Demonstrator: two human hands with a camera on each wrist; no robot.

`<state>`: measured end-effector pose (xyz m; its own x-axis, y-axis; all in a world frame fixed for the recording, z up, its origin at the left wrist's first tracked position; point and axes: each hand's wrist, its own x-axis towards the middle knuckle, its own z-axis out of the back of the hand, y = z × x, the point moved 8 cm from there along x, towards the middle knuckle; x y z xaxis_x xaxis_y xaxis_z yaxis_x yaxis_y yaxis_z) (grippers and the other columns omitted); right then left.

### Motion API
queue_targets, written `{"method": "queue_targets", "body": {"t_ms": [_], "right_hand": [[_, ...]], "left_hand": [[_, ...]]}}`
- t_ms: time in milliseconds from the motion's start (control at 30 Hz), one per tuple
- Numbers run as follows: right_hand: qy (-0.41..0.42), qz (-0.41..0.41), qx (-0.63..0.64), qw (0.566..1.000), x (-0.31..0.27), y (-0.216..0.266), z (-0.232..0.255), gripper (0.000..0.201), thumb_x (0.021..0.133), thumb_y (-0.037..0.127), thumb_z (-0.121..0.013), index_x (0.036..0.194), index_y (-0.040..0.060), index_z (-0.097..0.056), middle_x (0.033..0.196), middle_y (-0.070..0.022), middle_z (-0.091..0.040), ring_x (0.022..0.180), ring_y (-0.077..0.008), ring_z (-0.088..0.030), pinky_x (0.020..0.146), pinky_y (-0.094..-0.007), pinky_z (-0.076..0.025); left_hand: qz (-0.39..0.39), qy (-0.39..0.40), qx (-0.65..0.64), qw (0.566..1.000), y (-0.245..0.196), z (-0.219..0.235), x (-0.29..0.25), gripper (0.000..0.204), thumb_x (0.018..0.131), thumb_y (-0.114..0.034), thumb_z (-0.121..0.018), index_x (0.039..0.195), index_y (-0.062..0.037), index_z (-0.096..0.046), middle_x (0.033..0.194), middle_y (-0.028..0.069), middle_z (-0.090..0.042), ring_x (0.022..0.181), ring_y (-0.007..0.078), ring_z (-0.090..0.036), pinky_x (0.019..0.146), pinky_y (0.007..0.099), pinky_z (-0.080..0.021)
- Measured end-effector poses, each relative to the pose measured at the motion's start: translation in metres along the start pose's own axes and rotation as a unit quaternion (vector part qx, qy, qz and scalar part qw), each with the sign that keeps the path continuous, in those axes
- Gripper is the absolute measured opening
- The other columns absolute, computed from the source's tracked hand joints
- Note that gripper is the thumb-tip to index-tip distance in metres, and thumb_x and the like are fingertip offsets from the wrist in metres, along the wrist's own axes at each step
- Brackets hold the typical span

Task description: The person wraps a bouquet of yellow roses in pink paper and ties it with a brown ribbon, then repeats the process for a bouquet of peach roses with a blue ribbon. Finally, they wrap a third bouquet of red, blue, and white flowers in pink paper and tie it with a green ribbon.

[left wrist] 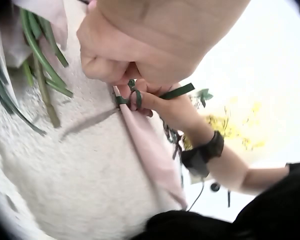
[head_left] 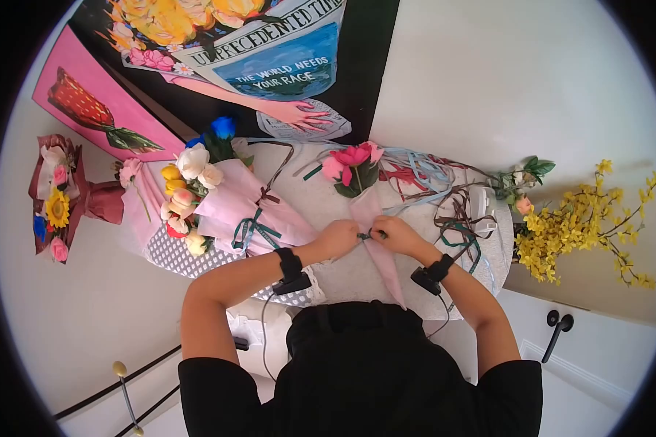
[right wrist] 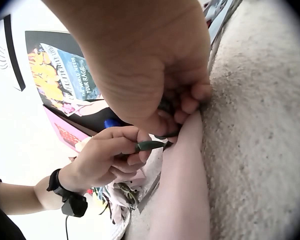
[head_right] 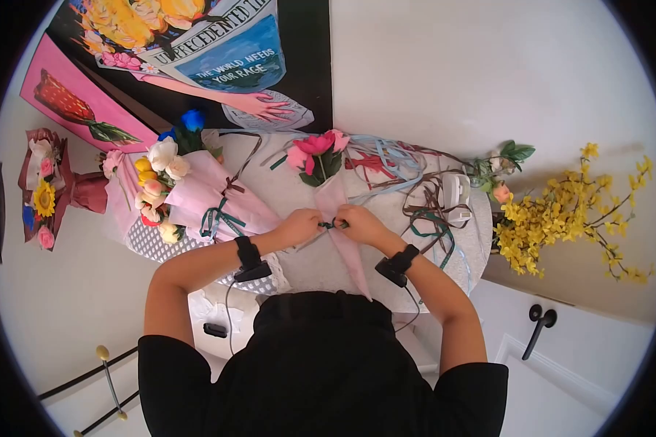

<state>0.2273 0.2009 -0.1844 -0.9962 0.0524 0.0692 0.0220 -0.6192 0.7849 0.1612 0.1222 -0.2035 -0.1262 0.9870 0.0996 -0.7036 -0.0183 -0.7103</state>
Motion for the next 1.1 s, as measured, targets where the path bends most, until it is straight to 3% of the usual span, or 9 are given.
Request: {"method": "queue_targets", "body": {"t_ms": [33, 67, 100, 133, 200, 433, 600, 767, 1100], "right_hand": [[0.0, 0.005, 0.006, 1.0, 0.0, 0.003, 0.002, 0.008, 0.072, 0.005, -0.057, 0.069, -0.002, -0.054, 0.069, -0.0137, -0.05, 0.067, -0.0309, -0.052, 0.06, -0.0385, -0.041], [0.0, 0.01, 0.011, 1.0, 0.0, 0.005, 0.004, 0.008, 0.073, 0.005, -0.057, 0.07, -0.0027, -0.054, 0.068, -0.014, -0.049, 0.067, -0.0308, -0.052, 0.06, -0.0386, -0.041], [0.001, 0.011, 0.01, 1.0, 0.0, 0.005, 0.004, 0.008, 0.073, 0.005, -0.057, 0.07, -0.0027, -0.054, 0.068, -0.014, -0.049, 0.067, -0.0308, -0.052, 0.06, -0.0386, -0.041], [-0.001, 0.003, 0.008, 1.0, -0.001, 0.004, 0.005, 0.008, 0.073, 0.005, -0.057, 0.071, -0.0026, -0.055, 0.069, -0.0139, -0.05, 0.067, -0.0307, -0.052, 0.06, -0.0383, -0.041], [-0.003, -0.004, 0.008, 1.0, -0.001, 0.003, 0.005, 0.008, 0.074, 0.005, -0.057, 0.072, -0.0025, -0.055, 0.07, -0.0138, -0.051, 0.068, -0.0306, -0.052, 0.06, -0.038, -0.042], [-0.028, -0.035, 0.064, 0.997, -0.005, -0.002, 0.009, 0.008, 0.075, 0.006, -0.058, 0.076, -0.0026, -0.058, 0.074, -0.0128, -0.055, 0.071, -0.0272, -0.054, 0.062, -0.034, -0.043], [-0.041, -0.066, 0.104, 0.991, -0.007, -0.008, 0.007, 0.01, 0.077, 0.008, -0.058, 0.077, -0.0027, -0.059, 0.072, -0.0111, -0.056, 0.066, -0.0211, -0.053, 0.06, -0.0312, -0.042], [-0.065, -0.219, 0.172, 0.958, -0.012, -0.027, 0.002, 0.012, 0.076, 0.011, -0.06, 0.074, -0.0013, -0.06, 0.062, -0.0032, -0.054, 0.057, -0.0079, -0.048, 0.052, -0.0253, -0.038], [-0.043, -0.275, 0.108, 0.954, -0.005, -0.031, -0.001, 0.022, 0.07, 0.02, -0.062, 0.066, -0.0014, -0.061, 0.052, -0.0069, -0.053, 0.05, -0.0105, -0.048, 0.047, -0.0276, -0.037]], "left_hand": [[0.0, -0.001, 0.0, 1.0, -0.003, 0.005, 0.005, 0.012, 0.08, -0.012, -0.051, 0.088, -0.0065, -0.058, 0.066, 0.0092, -0.053, 0.059, 0.023, -0.055, 0.056, 0.0372, -0.045], [0.21, 0.088, -0.215, 0.95, 0.021, -0.009, 0.004, 0.016, 0.081, -0.011, -0.048, 0.091, -0.0056, -0.059, 0.064, 0.0052, -0.049, 0.049, 0.0172, -0.046, 0.046, 0.0326, -0.039], [0.398, 0.168, -0.409, 0.804, 0.028, -0.031, -0.013, 0.019, 0.083, -0.011, -0.045, 0.094, -0.0047, -0.059, 0.062, 0.0012, -0.045, 0.039, 0.0114, -0.037, 0.036, 0.028, -0.033], [0.398, 0.167, -0.409, 0.804, 0.029, -0.033, -0.013, 0.019, 0.083, -0.011, -0.045, 0.094, -0.0047, -0.059, 0.062, 0.0012, -0.045, 0.039, 0.0114, -0.037, 0.036, 0.028, -0.033], [0.472, 0.093, -0.622, 0.618, 0.03, -0.047, -0.019, 0.024, 0.084, -0.007, -0.041, 0.099, -0.0059, -0.06, 0.064, -0.0035, -0.042, 0.037, 0.0044, -0.026, 0.032, 0.0219, -0.02], [0.434, -0.033, -0.527, 0.73, 0.012, -0.035, -0.017, 0.024, 0.086, -0.006, -0.043, 0.102, -0.0071, -0.061, 0.065, -0.0032, -0.045, 0.04, 0.0028, -0.03, 0.034, 0.0188, -0.02], [0.21, -0.098, -0.292, 0.928, 0.016, -0.03, -0.001, 0.024, 0.086, -0.005, -0.047, 0.104, -0.0015, -0.062, 0.07, 0.0048, -0.059, 0.053, 0.0134, -0.052, 0.05, 0.0251, -0.041], [0.165, -0.144, -0.192, 0.957, -0.008, -0.009, -0.002, 0.024, 0.085, -0.003, -0.049, 0.107, 0.0023, -0.058, 0.078, 0.0161, -0.062, 0.065, 0.0208, -0.058, 0.062, 0.0311, -0.046], [0.16, -0.104, -0.161, 0.968, -0.029, -0.002, -0.002, 0.017, 0.083, -0.005, -0.048, 0.097, 0.0012, -0.056, 0.083, 0.0234, -0.057, 0.079, 0.0409, -0.055, 0.066, 0.0423, -0.043]]}}
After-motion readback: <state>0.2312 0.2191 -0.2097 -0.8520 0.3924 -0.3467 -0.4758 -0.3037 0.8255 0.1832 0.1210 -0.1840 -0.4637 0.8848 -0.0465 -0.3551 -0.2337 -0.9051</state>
